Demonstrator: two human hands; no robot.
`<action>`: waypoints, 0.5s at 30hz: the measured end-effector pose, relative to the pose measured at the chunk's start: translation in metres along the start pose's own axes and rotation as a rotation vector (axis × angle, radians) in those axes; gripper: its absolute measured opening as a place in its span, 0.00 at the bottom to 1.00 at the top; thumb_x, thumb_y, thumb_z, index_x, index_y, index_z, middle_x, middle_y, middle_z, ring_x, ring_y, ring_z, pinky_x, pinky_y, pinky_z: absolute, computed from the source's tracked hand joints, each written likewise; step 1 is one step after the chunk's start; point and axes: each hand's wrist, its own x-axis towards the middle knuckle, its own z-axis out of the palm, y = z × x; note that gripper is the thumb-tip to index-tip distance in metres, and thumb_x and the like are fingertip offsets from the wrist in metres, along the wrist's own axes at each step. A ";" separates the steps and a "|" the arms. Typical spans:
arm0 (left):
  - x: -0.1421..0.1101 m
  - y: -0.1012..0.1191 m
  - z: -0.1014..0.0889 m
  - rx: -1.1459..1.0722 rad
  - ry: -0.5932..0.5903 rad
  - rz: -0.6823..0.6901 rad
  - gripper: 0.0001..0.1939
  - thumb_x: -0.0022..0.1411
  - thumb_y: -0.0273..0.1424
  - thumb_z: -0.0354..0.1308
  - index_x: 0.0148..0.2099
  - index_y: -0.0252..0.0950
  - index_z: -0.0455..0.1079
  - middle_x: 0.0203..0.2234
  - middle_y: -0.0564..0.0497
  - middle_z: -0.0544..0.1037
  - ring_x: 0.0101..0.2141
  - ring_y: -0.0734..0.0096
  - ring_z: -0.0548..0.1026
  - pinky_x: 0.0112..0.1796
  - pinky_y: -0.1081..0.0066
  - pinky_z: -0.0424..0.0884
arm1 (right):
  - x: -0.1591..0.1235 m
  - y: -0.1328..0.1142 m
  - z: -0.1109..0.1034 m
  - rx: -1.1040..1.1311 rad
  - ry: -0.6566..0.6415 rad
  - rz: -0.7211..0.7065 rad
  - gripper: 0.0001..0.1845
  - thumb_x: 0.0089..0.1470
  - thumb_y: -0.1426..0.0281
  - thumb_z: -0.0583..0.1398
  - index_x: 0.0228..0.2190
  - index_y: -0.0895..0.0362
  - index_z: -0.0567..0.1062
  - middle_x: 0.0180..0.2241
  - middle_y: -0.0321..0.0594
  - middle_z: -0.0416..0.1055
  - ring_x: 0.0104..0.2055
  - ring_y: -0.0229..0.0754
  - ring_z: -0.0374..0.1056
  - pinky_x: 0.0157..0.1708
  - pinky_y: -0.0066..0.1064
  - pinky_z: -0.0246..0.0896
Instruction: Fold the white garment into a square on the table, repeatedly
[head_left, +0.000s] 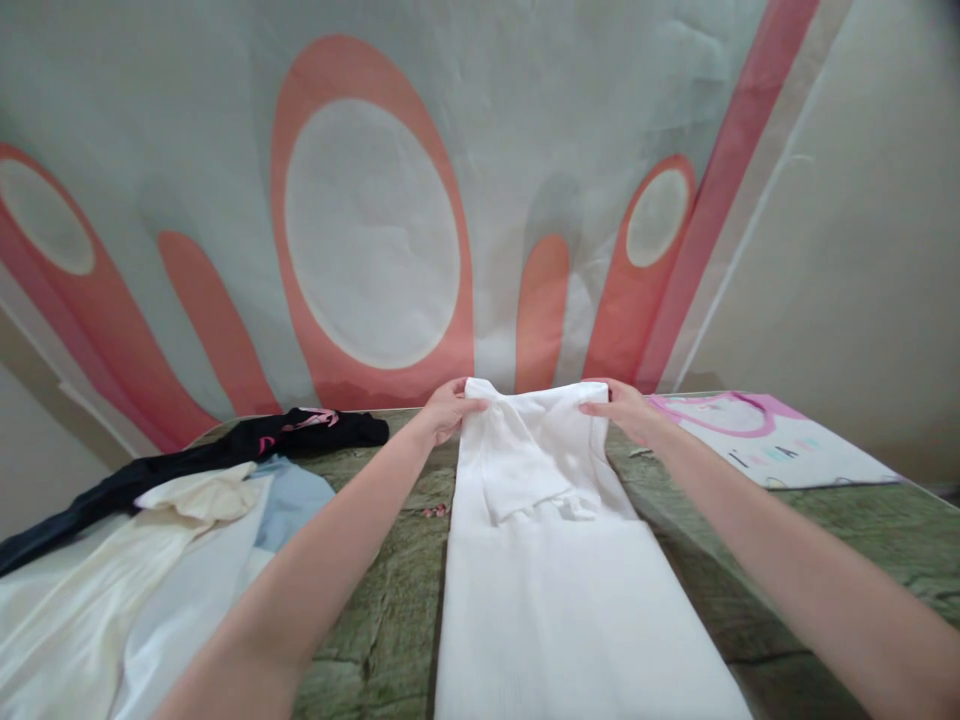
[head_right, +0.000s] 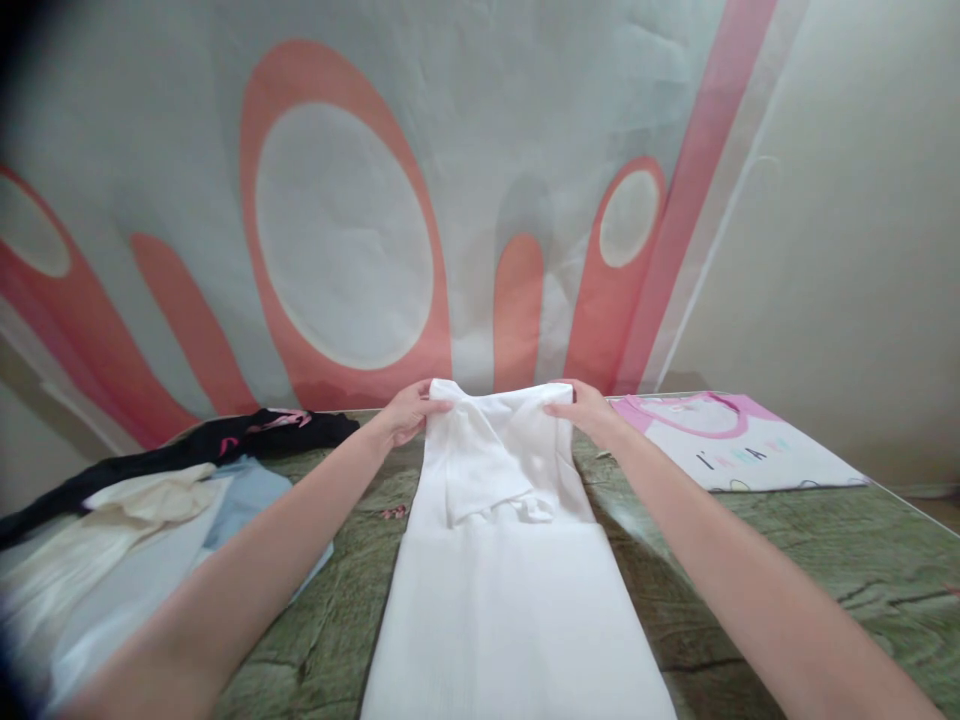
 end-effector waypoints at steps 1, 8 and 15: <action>-0.008 0.004 0.001 -0.008 -0.009 0.018 0.34 0.39 0.26 0.69 0.50 0.31 0.64 0.38 0.44 0.76 0.37 0.64 0.75 0.39 0.65 0.71 | -0.009 -0.006 -0.002 0.001 -0.001 -0.017 0.30 0.37 0.68 0.67 0.45 0.58 0.68 0.42 0.45 0.73 0.42 0.46 0.69 0.41 0.34 0.65; -0.104 0.035 0.019 0.170 -0.075 0.270 0.38 0.44 0.21 0.63 0.57 0.35 0.53 0.50 0.42 0.68 0.41 0.69 0.73 0.39 0.73 0.69 | -0.109 -0.054 -0.017 -0.391 0.039 -0.217 0.30 0.40 0.69 0.64 0.48 0.55 0.65 0.44 0.44 0.70 0.42 0.47 0.68 0.39 0.35 0.65; -0.214 0.000 0.021 0.579 -0.210 0.389 0.38 0.45 0.14 0.52 0.58 0.42 0.53 0.52 0.46 0.63 0.37 0.74 0.70 0.43 0.69 0.67 | -0.233 -0.041 -0.013 -0.707 0.008 -0.289 0.26 0.46 0.71 0.57 0.50 0.54 0.63 0.45 0.43 0.69 0.44 0.47 0.68 0.43 0.36 0.65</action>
